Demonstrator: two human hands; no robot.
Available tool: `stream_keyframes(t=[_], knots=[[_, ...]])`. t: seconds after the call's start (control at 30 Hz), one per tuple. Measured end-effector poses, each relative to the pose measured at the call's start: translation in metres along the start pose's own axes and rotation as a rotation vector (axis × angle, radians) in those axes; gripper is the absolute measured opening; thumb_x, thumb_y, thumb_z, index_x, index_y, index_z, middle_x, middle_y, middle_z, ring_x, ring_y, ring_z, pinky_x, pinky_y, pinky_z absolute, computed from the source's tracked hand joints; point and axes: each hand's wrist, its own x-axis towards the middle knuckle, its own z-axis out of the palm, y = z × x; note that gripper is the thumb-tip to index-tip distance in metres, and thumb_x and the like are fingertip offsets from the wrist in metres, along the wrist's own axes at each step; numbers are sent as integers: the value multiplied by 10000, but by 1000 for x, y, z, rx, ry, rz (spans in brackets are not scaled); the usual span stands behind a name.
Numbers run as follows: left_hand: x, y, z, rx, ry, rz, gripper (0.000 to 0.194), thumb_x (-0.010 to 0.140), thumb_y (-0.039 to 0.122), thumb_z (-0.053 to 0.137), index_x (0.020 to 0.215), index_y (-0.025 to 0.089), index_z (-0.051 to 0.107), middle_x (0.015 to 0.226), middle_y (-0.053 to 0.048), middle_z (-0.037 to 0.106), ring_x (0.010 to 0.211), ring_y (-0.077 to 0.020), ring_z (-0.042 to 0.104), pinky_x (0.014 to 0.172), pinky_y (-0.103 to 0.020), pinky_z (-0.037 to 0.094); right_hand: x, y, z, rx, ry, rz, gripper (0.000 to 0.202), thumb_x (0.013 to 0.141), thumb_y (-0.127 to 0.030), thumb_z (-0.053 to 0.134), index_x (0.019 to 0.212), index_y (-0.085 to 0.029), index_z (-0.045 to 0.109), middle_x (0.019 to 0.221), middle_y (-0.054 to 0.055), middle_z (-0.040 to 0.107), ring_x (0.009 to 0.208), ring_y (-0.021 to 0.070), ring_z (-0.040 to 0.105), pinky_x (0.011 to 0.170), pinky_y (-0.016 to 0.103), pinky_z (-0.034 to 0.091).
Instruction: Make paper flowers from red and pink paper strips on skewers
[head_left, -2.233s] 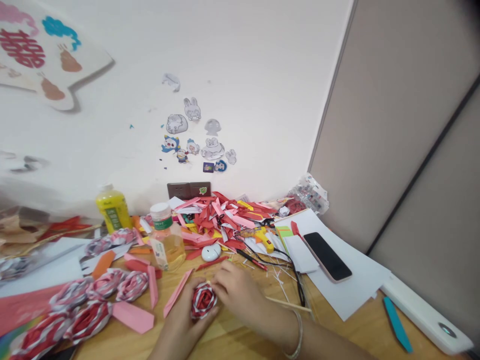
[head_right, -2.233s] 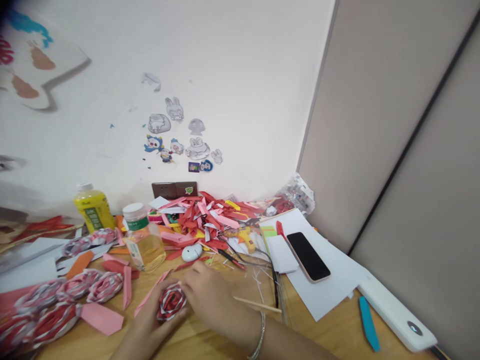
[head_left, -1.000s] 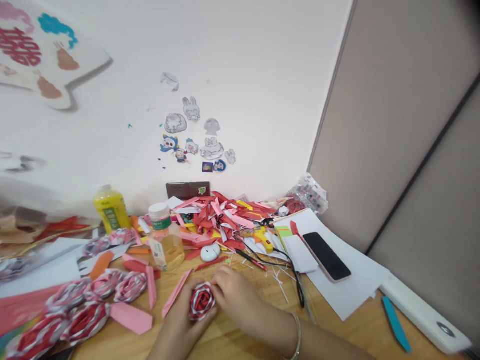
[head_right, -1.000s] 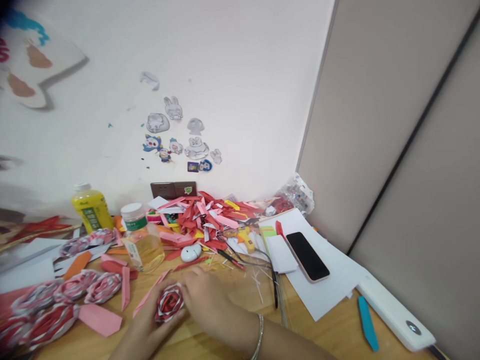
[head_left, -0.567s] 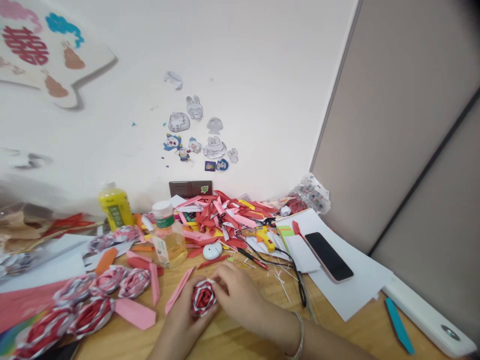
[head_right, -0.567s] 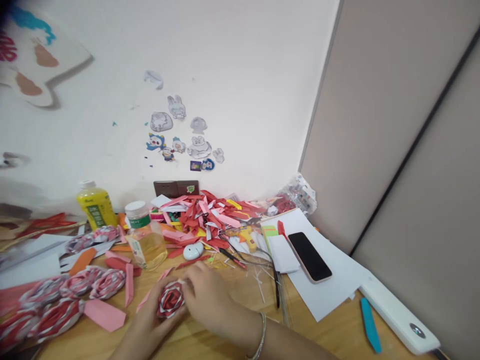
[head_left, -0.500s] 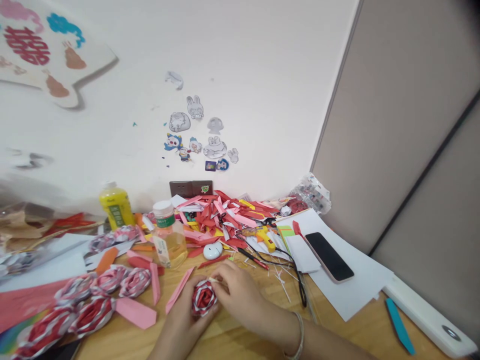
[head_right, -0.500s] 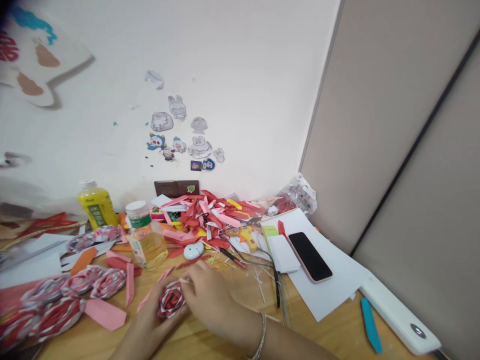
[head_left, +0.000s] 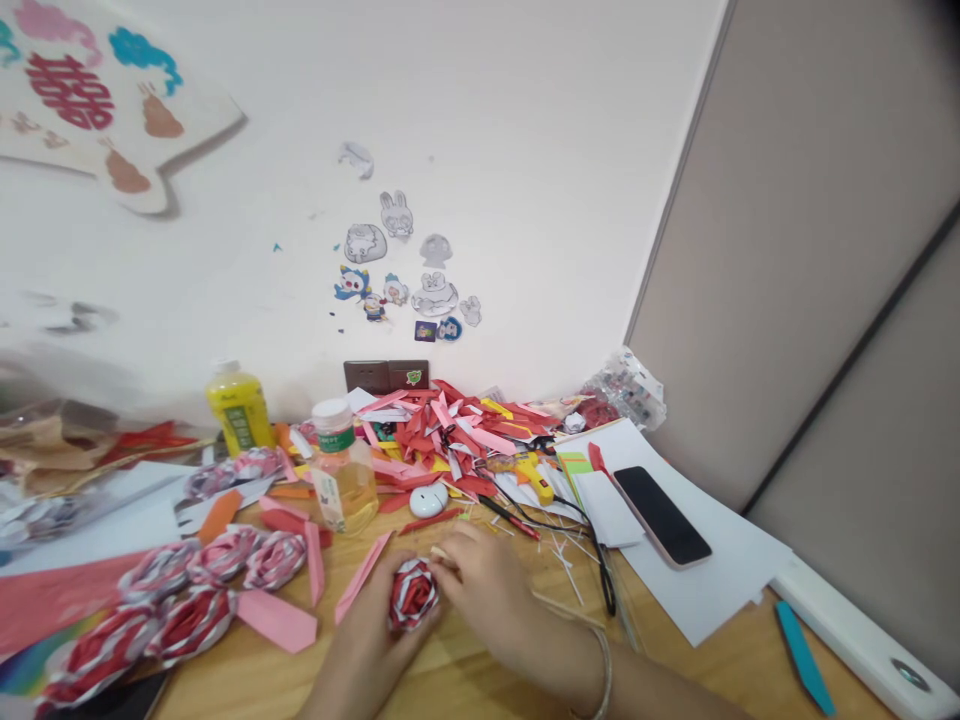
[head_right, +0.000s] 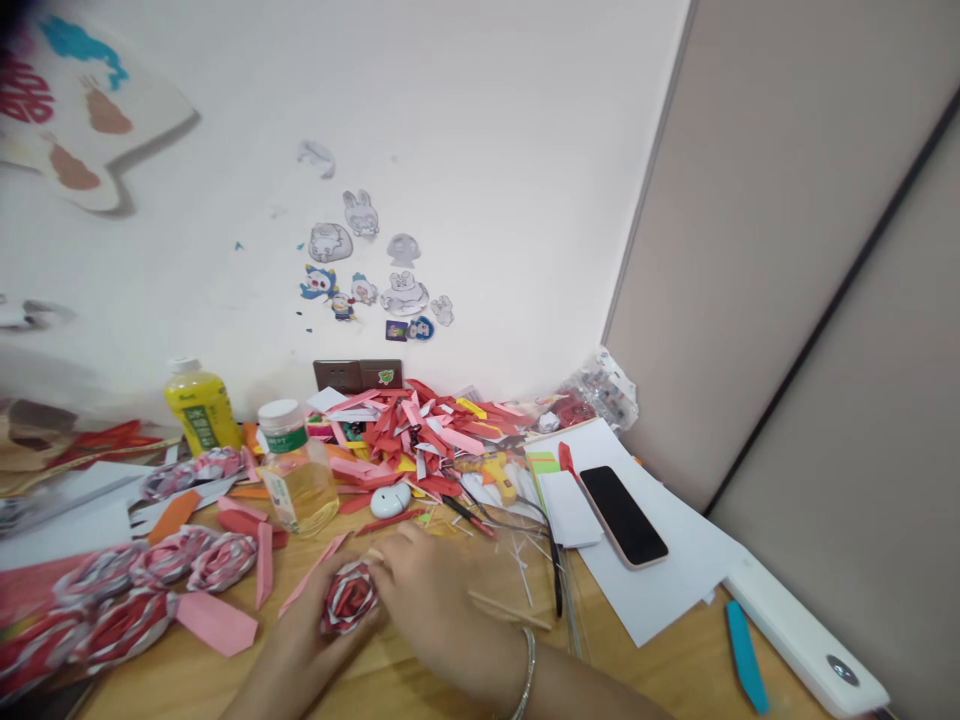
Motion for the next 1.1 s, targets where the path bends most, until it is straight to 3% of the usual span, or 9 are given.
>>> stream_keyframes(t=[0.33, 0.67, 1.1], knots=[[1, 4, -1, 7, -11, -3, 341, 781, 374, 588, 1060, 206, 490, 969, -74, 665, 869, -242, 657, 748, -370, 554, -2, 1, 1, -16, 57, 23, 51, 803, -227, 653, 789, -185, 627, 804, 10, 647, 682, 148, 581, 541, 242, 358], [-1, 4, -2, 38, 4, 12, 352, 772, 359, 599, 1068, 201, 492, 980, -73, 679, 879, -239, 666, 763, -357, 550, -2, 1, 5, -76, 57, -22, 82, 803, -196, 648, 725, -180, 627, 763, 3, 653, 647, 143, 579, 522, 246, 336], [0, 5, -2, 49, -3, 46, 326, 769, 322, 600, 1050, 203, 486, 954, -69, 671, 844, -232, 657, 738, -360, 544, -2, -4, 0, -137, -27, 1, 110, 843, -173, 576, 774, -180, 661, 803, 16, 675, 668, 146, 596, 529, 248, 348]])
